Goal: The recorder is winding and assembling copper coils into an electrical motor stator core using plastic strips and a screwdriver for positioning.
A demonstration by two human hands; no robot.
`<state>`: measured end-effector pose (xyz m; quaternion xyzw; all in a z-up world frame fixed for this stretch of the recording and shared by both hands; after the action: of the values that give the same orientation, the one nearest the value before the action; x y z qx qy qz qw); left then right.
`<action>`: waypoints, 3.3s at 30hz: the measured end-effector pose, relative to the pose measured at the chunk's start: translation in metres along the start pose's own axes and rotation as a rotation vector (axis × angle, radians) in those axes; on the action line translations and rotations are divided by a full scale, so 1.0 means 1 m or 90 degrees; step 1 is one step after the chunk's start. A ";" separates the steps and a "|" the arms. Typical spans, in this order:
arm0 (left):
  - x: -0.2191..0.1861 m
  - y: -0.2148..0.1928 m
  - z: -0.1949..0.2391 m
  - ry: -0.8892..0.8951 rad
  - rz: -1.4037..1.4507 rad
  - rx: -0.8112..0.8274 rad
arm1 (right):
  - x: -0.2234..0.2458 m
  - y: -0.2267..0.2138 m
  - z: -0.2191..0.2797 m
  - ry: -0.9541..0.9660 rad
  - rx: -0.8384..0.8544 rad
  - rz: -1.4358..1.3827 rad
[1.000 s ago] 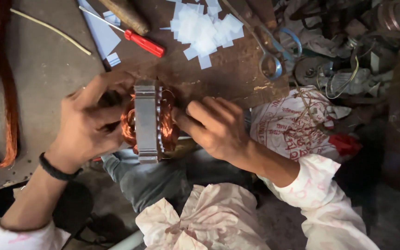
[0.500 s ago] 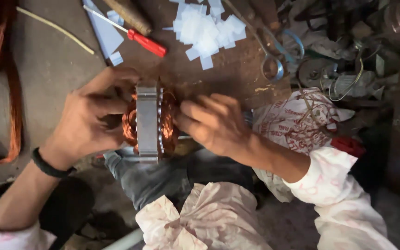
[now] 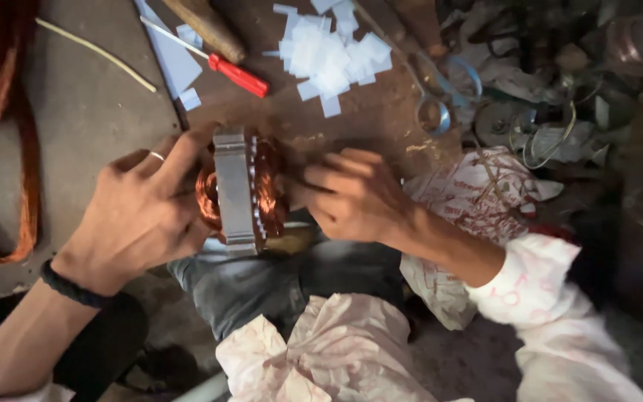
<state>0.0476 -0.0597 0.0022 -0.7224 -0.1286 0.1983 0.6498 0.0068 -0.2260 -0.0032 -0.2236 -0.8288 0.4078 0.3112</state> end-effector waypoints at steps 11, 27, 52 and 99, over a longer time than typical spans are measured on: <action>-0.006 -0.006 -0.006 -0.013 -0.015 -0.035 | -0.006 -0.005 -0.027 0.130 0.026 -0.151; 0.001 -0.004 -0.008 -0.003 -0.010 -0.086 | -0.010 -0.005 -0.016 0.180 -0.021 -0.092; 0.009 -0.007 -0.010 -0.036 0.122 -0.219 | -0.006 -0.014 -0.016 0.249 -0.071 -0.084; 0.031 -0.002 -0.018 0.025 0.358 -0.274 | -0.008 -0.011 -0.019 0.224 -0.046 -0.060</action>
<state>0.0836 -0.0612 0.0023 -0.8537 0.0489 0.3237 0.4050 0.0246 -0.2271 0.0127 -0.2633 -0.7851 0.3172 0.4623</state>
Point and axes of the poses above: each hand's wrist, its own z-axis away from the middle knuckle, its own y-axis out of the palm, x = y × z, the point moved 9 cm from there along -z, towards the middle knuckle, and after that the axes turned 14 degrees about y, right-handed, at the moved point
